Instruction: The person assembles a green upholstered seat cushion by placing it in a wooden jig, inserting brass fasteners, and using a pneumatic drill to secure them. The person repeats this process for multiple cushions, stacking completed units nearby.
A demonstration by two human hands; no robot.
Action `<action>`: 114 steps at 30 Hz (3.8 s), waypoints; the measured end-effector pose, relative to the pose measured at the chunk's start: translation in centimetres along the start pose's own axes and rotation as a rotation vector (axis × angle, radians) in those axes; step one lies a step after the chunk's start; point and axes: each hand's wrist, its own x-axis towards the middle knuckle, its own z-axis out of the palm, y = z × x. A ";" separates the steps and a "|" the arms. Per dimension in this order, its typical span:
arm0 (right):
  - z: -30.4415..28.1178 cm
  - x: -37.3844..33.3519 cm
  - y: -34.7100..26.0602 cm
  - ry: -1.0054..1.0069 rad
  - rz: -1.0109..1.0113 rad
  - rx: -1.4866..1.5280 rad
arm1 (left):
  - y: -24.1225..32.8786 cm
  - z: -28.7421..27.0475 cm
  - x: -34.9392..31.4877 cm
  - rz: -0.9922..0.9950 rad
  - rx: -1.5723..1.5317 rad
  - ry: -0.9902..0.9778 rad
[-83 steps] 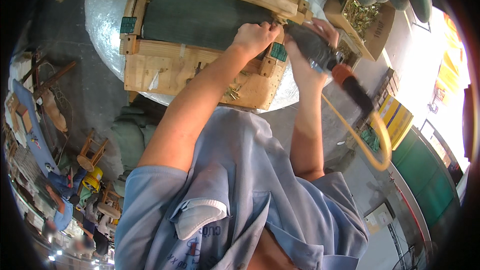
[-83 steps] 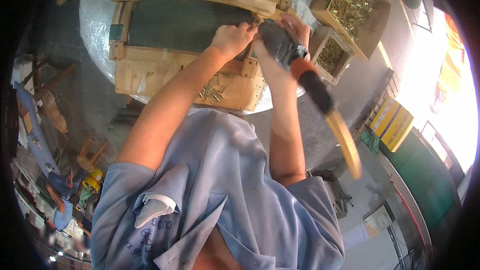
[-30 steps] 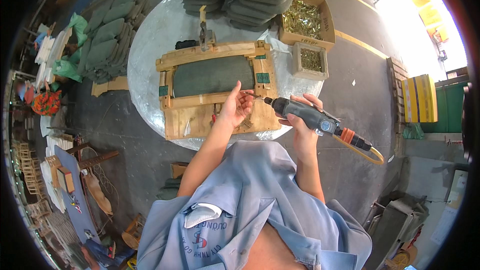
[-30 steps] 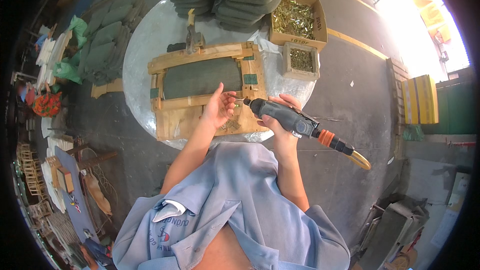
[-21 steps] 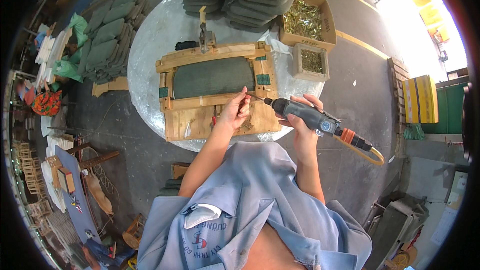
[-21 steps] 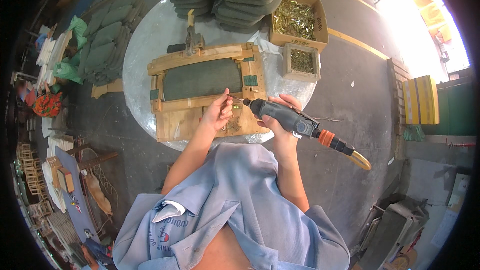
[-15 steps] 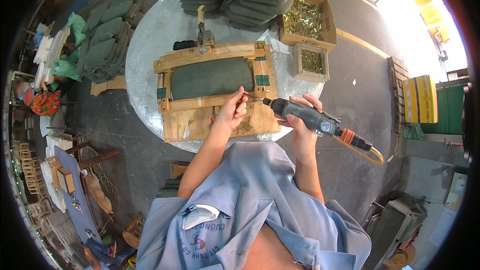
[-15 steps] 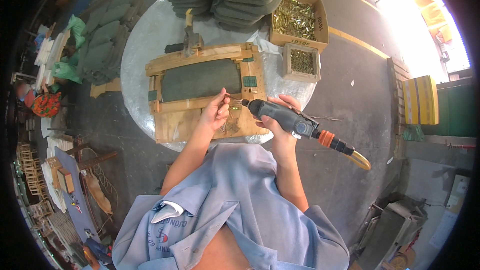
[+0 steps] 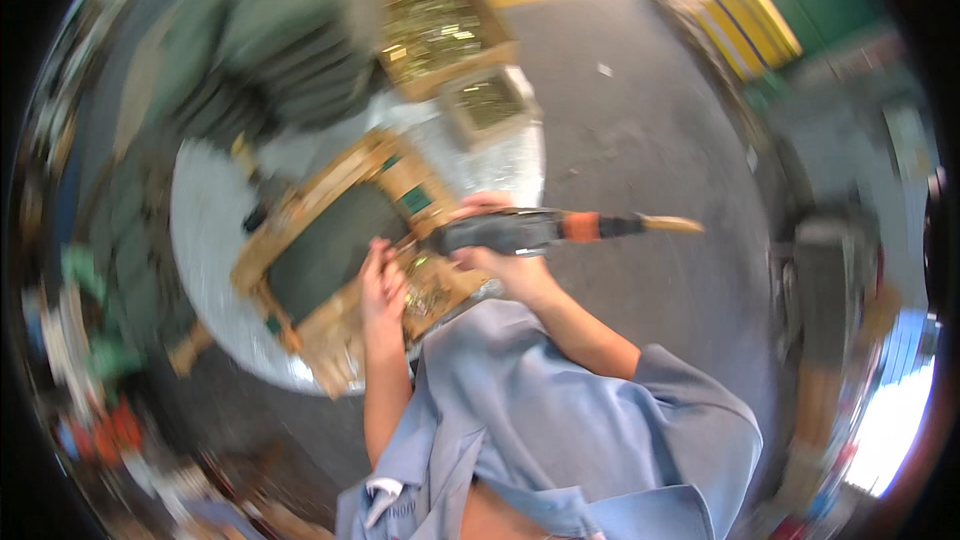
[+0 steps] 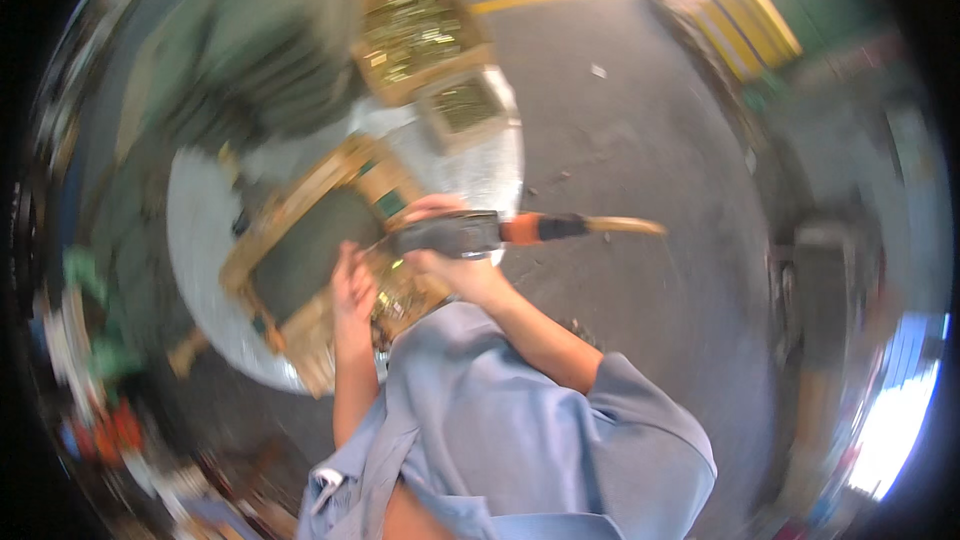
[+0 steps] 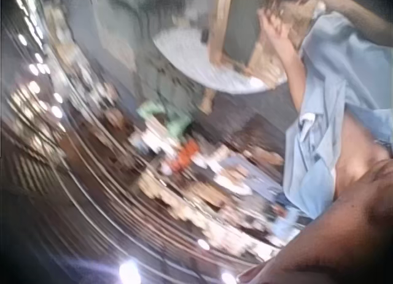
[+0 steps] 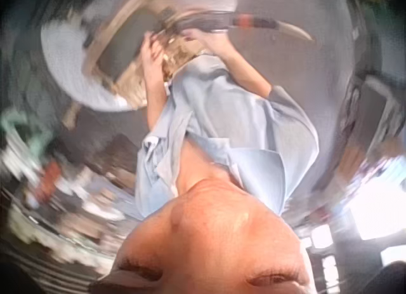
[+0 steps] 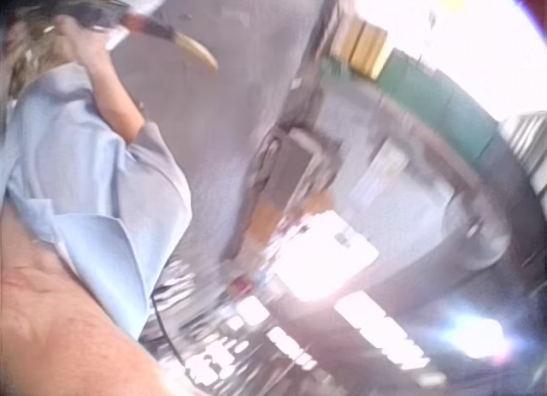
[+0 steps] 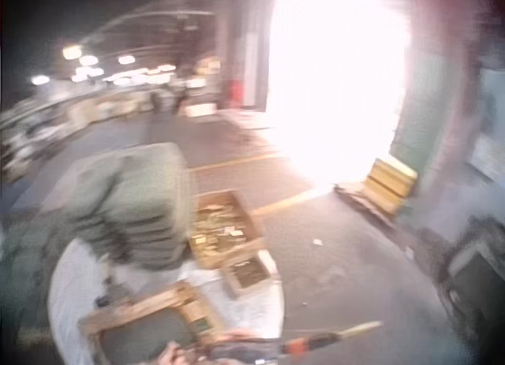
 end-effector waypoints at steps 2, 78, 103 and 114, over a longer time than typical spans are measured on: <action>-0.4 0.7 0.5 -0.017 -0.248 -0.184 | 0.3 0.7 -0.1 -0.012 -0.034 -0.047; 9.6 20.4 6.8 0.117 0.034 -1.078 | 4.8 -1.5 6.7 0.512 1.798 0.021; 8.1 22.4 9.0 0.063 0.090 -0.955 | 5.1 -0.4 6.0 0.456 1.772 0.038; 7.2 4.6 5.2 0.135 0.090 -0.203 | 7.1 -7.4 2.0 -0.074 0.096 0.147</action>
